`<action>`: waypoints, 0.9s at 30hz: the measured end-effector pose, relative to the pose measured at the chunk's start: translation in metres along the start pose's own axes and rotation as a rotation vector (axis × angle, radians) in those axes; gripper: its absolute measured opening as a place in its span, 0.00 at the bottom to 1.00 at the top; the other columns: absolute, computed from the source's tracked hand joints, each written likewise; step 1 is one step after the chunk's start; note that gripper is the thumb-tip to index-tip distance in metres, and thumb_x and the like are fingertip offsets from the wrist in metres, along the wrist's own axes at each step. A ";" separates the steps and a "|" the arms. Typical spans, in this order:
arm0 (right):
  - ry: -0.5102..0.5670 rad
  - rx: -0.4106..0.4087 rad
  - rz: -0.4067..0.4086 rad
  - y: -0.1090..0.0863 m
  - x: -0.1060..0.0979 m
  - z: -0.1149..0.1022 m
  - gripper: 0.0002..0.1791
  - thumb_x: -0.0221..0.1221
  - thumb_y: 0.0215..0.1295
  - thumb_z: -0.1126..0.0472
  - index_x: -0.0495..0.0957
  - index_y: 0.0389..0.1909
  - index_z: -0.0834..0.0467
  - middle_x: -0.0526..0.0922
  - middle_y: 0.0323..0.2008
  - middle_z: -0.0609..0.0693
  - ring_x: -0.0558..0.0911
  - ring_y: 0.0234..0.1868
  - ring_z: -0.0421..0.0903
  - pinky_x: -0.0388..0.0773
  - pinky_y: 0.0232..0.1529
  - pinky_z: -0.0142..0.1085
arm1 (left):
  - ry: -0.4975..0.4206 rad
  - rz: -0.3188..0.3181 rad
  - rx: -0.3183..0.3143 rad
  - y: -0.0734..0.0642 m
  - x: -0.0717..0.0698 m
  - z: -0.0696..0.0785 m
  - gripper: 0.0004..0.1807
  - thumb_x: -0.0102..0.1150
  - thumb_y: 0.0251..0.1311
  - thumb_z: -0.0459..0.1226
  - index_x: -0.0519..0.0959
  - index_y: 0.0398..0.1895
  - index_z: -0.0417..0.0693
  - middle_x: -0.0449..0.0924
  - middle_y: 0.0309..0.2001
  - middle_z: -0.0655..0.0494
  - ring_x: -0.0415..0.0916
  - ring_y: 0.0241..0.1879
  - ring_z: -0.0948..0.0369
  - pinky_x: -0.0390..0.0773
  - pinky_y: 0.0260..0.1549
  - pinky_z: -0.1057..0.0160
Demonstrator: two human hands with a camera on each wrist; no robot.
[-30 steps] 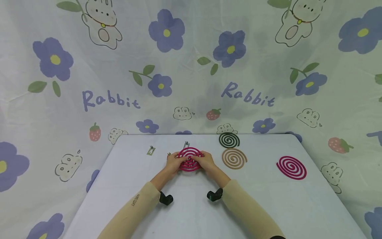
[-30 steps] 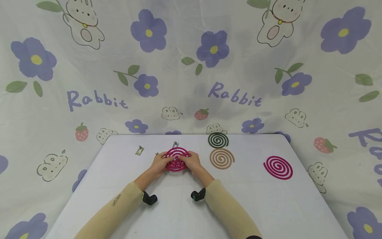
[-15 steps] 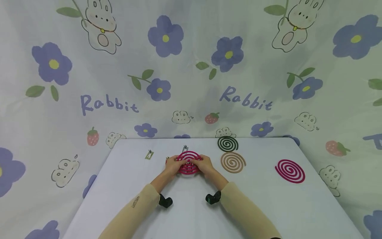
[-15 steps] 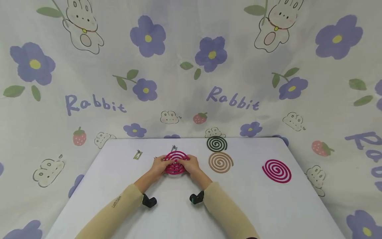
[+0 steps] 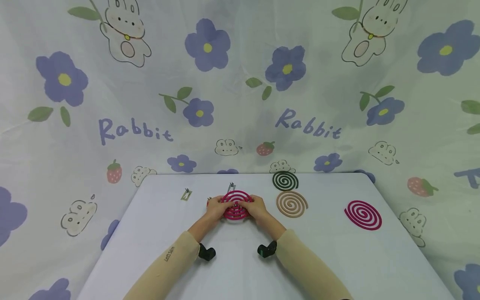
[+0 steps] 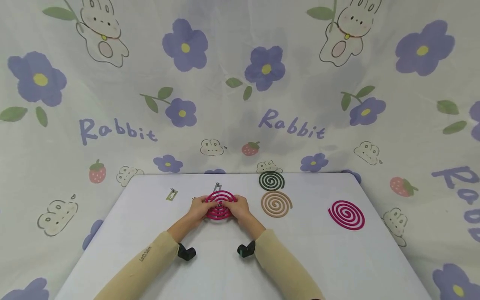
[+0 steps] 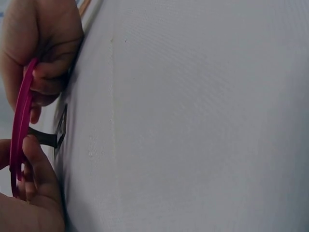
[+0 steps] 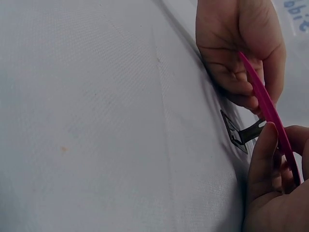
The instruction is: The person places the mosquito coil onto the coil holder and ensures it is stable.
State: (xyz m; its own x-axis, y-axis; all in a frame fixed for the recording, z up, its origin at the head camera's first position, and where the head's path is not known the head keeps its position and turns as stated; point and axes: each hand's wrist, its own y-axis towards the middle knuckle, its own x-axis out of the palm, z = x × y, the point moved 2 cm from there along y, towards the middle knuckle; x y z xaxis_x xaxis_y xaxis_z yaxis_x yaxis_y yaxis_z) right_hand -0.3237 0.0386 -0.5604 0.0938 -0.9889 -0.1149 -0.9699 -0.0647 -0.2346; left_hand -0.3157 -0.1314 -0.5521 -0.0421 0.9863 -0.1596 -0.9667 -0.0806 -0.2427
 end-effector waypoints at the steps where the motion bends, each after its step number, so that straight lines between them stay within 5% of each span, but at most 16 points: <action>1: -0.005 -0.002 0.000 0.000 0.000 0.000 0.22 0.68 0.59 0.57 0.78 0.48 0.67 0.83 0.39 0.55 0.81 0.32 0.43 0.82 0.31 0.35 | 0.007 0.000 0.008 0.000 0.000 0.000 0.25 0.69 0.56 0.37 0.76 0.54 0.34 0.80 0.48 0.42 0.79 0.41 0.57 0.82 0.40 0.60; 27: -0.007 0.018 -0.001 0.000 -0.001 0.000 0.20 0.67 0.61 0.56 0.79 0.47 0.67 0.83 0.37 0.55 0.81 0.32 0.41 0.82 0.32 0.34 | 0.020 -0.006 -0.018 0.004 0.001 -0.001 0.26 0.69 0.56 0.39 0.76 0.55 0.35 0.79 0.49 0.43 0.78 0.41 0.58 0.81 0.38 0.62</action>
State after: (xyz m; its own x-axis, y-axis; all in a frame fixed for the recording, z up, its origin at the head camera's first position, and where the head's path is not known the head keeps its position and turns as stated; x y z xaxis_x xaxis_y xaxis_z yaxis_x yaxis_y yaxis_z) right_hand -0.3241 0.0400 -0.5607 0.0965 -0.9879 -0.1212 -0.9658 -0.0635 -0.2516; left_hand -0.3190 -0.1305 -0.5545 -0.0308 0.9838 -0.1766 -0.9622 -0.0769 -0.2611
